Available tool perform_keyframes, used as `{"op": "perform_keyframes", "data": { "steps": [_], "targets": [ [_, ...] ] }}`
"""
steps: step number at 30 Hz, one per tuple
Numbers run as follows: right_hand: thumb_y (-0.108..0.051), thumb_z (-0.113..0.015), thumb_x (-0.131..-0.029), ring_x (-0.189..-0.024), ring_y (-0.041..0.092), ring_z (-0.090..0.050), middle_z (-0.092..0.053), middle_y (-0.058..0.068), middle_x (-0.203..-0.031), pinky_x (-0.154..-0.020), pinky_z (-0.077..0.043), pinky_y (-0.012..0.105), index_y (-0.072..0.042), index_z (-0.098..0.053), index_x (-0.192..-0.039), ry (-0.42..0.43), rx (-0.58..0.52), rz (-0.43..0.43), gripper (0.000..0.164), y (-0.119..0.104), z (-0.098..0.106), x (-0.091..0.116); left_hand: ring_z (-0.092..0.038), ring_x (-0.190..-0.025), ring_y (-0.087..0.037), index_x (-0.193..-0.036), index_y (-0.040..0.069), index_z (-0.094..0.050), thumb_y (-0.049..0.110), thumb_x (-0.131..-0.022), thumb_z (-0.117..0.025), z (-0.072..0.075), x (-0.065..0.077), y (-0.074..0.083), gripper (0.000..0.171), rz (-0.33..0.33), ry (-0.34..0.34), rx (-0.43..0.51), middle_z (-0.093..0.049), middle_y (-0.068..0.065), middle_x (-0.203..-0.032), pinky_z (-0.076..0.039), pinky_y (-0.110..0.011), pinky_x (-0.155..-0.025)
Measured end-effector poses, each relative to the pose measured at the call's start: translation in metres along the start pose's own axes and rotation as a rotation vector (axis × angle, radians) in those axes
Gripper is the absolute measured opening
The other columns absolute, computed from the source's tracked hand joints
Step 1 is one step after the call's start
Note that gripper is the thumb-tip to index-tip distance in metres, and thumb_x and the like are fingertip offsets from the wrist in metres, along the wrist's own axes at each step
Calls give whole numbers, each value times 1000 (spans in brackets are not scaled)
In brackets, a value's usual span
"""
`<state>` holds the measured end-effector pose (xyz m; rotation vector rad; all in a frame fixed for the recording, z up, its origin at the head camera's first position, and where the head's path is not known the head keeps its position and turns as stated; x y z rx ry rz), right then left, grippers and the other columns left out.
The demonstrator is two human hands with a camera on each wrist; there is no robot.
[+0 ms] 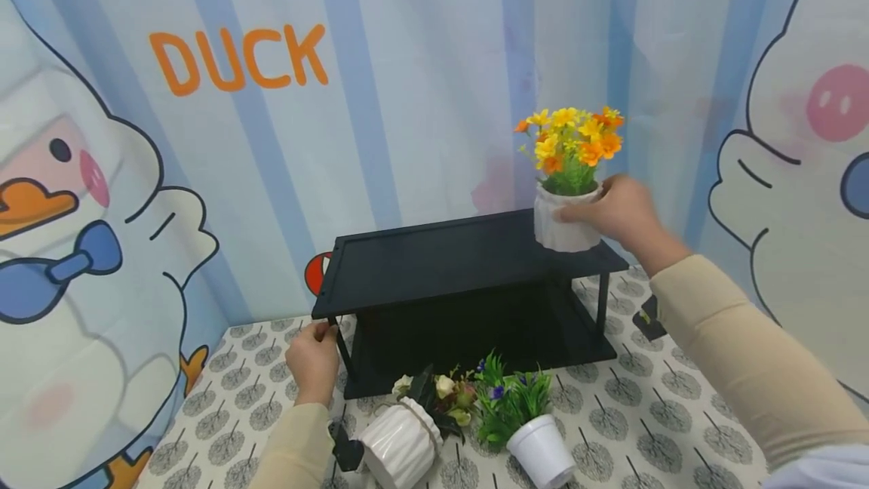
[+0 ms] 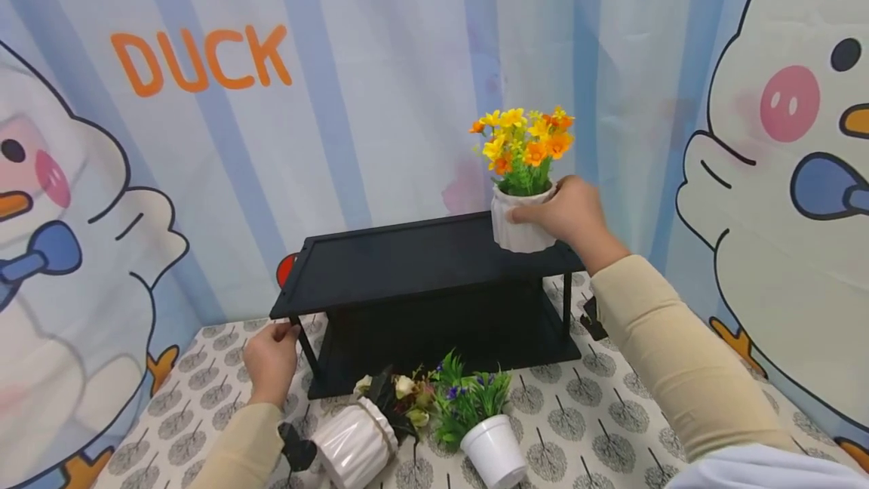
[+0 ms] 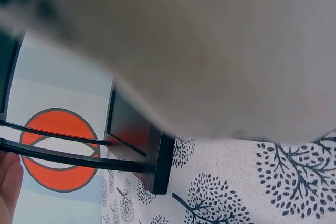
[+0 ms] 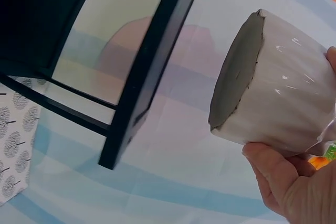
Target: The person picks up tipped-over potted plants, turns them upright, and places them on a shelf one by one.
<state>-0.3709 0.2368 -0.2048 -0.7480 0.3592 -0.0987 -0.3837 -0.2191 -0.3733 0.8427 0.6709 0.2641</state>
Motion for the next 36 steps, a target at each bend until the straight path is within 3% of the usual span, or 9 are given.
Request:
{"op": "perform_keyframes", "data": {
  "steps": [9,25,36],
  "targets": [
    [-55,-76,-65,-89,32,-55,-56,20,-107,-62,-49,36,5,-49,-115,-8,-35,-22,82,19,-17,-8,-65,-77,-33,-95,-3,-69,11,-90,-59,-5,4,1,18,-32,16,25,-69,-21,-89,-52,-45,-64],
    [-50,-74,-70,-84,31,-55,-57,20,-101,-59,-46,34,5,-52,-110,4,-19,-18,71,34,-33,-19,-65,-73,-31,-92,-2,-70,10,-90,-59,-12,-1,1,17,-56,29,31,-69,-20,-86,-52,-43,-61],
    [-51,-74,-70,-90,34,-53,-54,22,-108,-63,-46,37,6,-50,-113,-2,-26,-29,75,36,-40,-25,-65,-73,-31,-93,-2,-69,10,-90,-58,-10,-5,3,17,-52,35,38,-69,-20,-86,-52,-44,-62]
  ]
}}
Point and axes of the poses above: each hand's wrist, its own x-axis away from the middle knuckle, its own z-axis out of the back of the hand, y = z × x, the point moved 6 cm from there along -x, towards the middle knuckle
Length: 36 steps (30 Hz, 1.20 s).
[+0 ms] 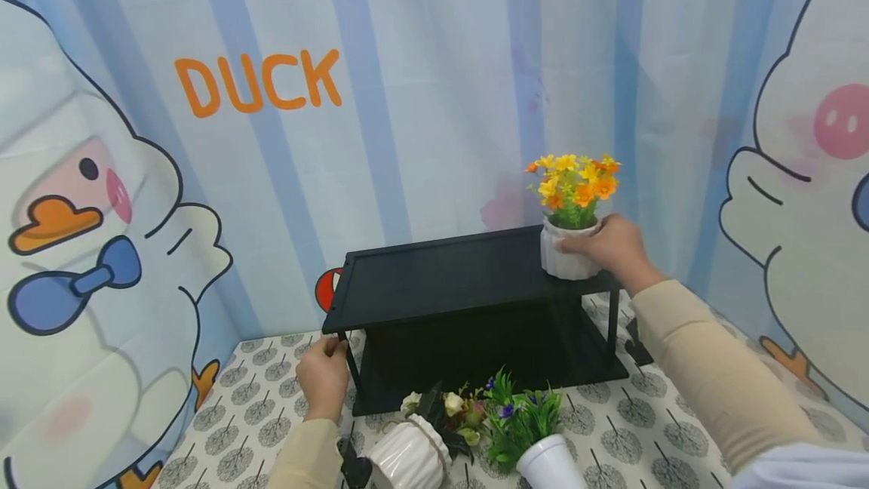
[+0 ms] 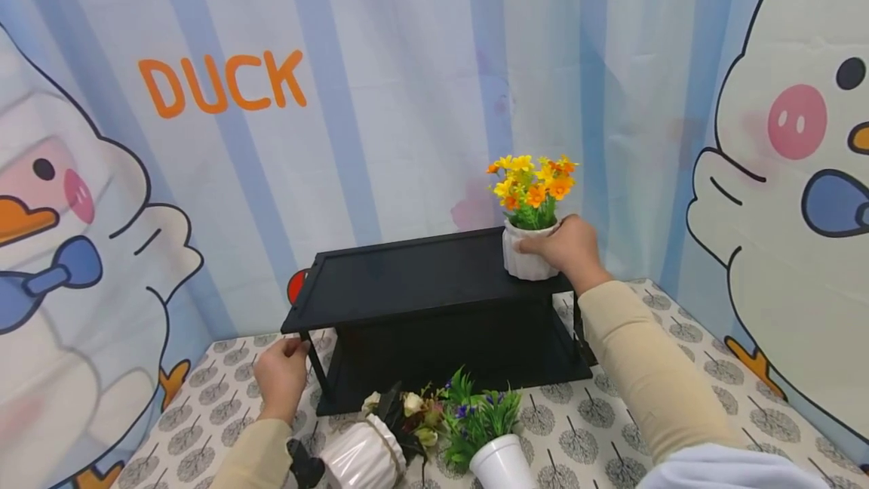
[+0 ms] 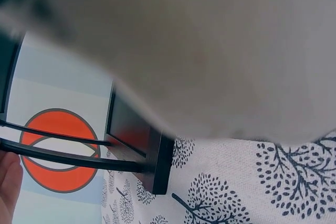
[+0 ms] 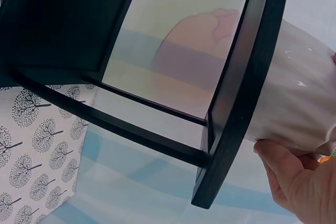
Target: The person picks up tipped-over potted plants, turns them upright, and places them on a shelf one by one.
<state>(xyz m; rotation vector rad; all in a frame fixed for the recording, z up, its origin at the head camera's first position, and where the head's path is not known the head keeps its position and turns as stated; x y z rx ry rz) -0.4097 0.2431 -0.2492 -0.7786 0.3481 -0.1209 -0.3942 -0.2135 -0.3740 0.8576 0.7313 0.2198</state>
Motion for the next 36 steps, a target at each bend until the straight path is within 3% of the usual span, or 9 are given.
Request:
{"op": "perform_keyframes", "data": {
  "steps": [18,24,29,32,36],
  "targets": [
    [-51,-74,-69,-89,34,-54,-54,22,-109,-63,-46,38,6,-47,-120,-23,9,4,81,-1,-8,0,-65,-74,-31,-94,-2,-69,12,-90,-59,-2,2,-2,18,11,-3,-2,-69,-20,-87,-52,-44,-62],
    [-47,-75,-71,-100,38,-53,-51,26,-119,-72,-48,43,9,-42,-127,-38,-68,37,85,-4,-13,3,-65,-75,-32,-93,-2,-69,11,-90,-59,1,2,-3,17,7,17,-12,-69,-21,-87,-52,-44,-63],
    [-56,-74,-68,-117,43,-44,-38,31,-134,-89,-44,53,9,-27,-138,-60,-130,21,107,-1,-11,9,-65,-76,-32,-95,-2,-69,12,-90,-59,-1,1,-3,18,16,-6,-13,-69,-21,-89,-52,-44,-64],
    [-65,-69,-68,-126,47,-33,-25,33,-143,-96,-38,57,10,-15,-143,-80,-93,-3,119,-1,-5,14,-65,-75,-32,-95,-2,-69,13,-90,-59,-2,1,-2,18,12,-8,-11,-69,-20,-88,-52,-44,-63],
    [-72,-63,-67,-130,48,-25,-17,34,-146,-99,-33,59,10,-9,-144,-116,-27,-15,124,-9,5,23,-65,-74,-32,-95,-2,-69,12,-90,-59,-1,0,0,18,7,-4,-8,-69,-21,-88,-52,-44,-62]
  ]
}}
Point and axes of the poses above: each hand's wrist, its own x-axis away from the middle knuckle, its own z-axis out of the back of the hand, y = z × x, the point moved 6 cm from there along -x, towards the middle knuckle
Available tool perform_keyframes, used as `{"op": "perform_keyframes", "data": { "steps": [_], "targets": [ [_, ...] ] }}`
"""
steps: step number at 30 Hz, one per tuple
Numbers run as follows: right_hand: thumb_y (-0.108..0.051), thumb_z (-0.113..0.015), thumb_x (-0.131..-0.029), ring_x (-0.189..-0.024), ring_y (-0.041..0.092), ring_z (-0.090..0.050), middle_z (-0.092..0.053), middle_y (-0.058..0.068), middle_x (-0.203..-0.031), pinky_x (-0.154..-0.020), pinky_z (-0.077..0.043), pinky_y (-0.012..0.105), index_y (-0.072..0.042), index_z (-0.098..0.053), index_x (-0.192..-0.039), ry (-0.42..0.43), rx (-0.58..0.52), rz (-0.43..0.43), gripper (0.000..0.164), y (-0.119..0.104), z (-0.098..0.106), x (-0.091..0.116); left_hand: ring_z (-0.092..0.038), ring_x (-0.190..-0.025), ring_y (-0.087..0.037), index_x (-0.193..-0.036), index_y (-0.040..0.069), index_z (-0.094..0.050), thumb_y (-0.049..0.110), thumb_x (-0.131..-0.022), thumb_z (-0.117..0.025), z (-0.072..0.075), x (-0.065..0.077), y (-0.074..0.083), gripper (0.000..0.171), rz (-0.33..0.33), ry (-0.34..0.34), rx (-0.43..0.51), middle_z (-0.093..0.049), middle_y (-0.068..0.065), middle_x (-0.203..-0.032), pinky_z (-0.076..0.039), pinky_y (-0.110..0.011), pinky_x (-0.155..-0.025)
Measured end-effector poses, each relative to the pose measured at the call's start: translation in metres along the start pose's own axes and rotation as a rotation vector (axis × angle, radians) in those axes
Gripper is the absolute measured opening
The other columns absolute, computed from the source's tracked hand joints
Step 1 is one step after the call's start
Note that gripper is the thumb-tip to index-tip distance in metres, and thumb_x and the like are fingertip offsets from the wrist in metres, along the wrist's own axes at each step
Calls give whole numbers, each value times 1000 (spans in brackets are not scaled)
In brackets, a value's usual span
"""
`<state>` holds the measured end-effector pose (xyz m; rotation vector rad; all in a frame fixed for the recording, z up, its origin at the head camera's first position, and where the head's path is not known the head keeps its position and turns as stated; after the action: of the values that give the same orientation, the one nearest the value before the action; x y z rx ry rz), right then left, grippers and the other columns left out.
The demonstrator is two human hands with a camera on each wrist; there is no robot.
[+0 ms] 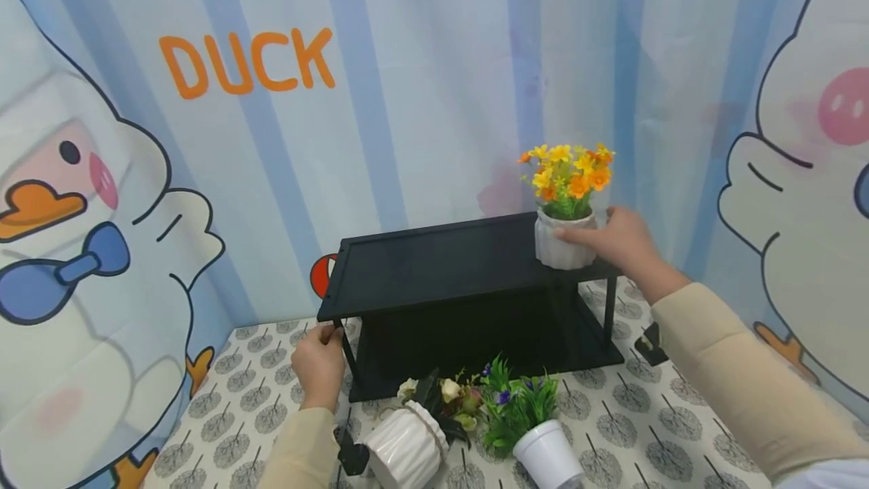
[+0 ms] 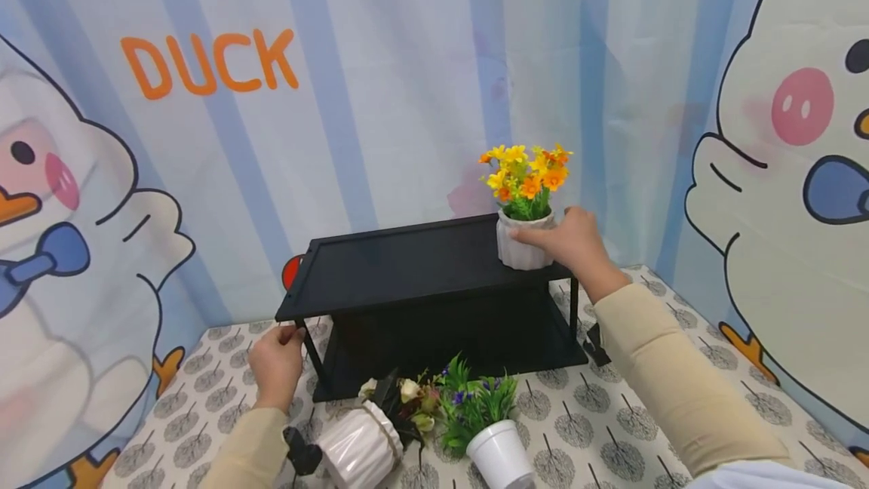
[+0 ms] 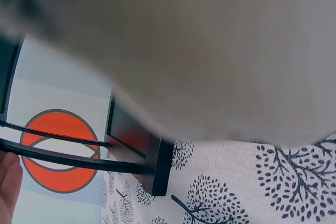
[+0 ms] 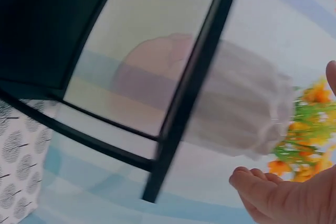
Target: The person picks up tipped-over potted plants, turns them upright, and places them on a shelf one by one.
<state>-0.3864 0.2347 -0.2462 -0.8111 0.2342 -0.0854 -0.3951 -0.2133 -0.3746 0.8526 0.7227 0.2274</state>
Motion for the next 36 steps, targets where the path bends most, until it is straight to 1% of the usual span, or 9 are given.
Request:
{"op": "perform_keyframes", "data": {
  "steps": [3,5,7,10,12,15,17,22,36],
  "targets": [
    [-73,-60,-69,-129,49,-26,-17,35,-145,-98,-34,59,11,-10,-143,-21,25,-1,123,-7,6,10,-64,-76,-33,-95,-2,-69,12,-91,-58,-1,-1,0,18,8,-4,-6,-69,-21,-89,-52,-44,-63],
    [-71,-61,-70,-114,46,-42,-33,36,-134,-86,-44,54,13,-22,-139,-26,29,7,115,-12,9,16,-64,-77,-33,-96,-2,-69,12,-91,-58,-1,-1,-1,18,17,-6,-13,-69,-21,-90,-52,-44,-64],
    [-67,-62,-73,-81,35,-50,-50,28,-100,-64,-46,43,10,-41,-117,-30,26,23,92,-15,10,24,-64,-78,-33,-97,-2,-69,12,-91,-58,-1,-1,-1,19,24,-11,-20,-69,-21,-91,-52,-44,-64],
    [-65,-63,-74,-54,18,-26,-30,5,-64,-47,-27,30,-4,-33,-79,-51,34,42,68,-17,8,34,-64,-78,-33,-97,-2,-69,12,-91,-58,-1,-1,-1,19,25,-13,-24,-69,-21,-91,-52,-44,-64],
    [-65,-63,-74,-51,15,-26,-28,1,-61,-45,-27,28,-6,-32,-76,-84,45,48,67,-17,4,41,-64,-77,-33,-97,-2,-69,12,-91,-58,-1,-1,-1,19,25,-11,-24,-69,-21,-91,-52,-44,-64],
    [-63,-63,-75,-56,21,-35,-38,8,-65,-48,-34,30,2,-42,-84,-139,49,50,69,-14,-5,51,-64,-77,-32,-97,-2,-69,13,-91,-58,-1,-1,0,19,29,-13,-21,-69,-21,-90,-52,-43,-64],
    [-62,-62,-77,-74,31,-49,-51,21,-87,-60,-45,36,8,-47,-109,-180,60,47,78,-10,-12,58,-65,-77,-32,-97,-1,-69,13,-91,-58,-1,-1,1,19,33,-15,-17,-69,-21,-91,-52,-44,-64],
    [-62,-59,-79,-116,45,-44,-37,32,-134,-87,-44,53,11,-24,-139,-252,69,16,101,3,-30,73,-64,-78,-32,-97,-1,-69,13,-91,-58,-1,0,0,19,39,-17,-7,-69,-21,-90,-52,-44,-64],
    [-52,-66,-79,-116,47,-44,-41,34,-131,-86,-45,50,15,-34,-132,-431,-87,-134,91,59,-98,105,-65,-74,-32,-96,-2,-69,11,-91,-58,0,-1,2,18,17,-19,-10,-69,-21,-90,-52,-43,-62]
  ]
}}
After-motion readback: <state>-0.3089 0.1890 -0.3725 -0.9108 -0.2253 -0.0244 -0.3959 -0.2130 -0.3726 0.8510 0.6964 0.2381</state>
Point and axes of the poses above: each hand's wrist, its own x-axis away from the middle knuckle, its own z-axis out of the back of the hand, y = z × x, the point moved 6 cm from there along -x, towards the middle knuckle
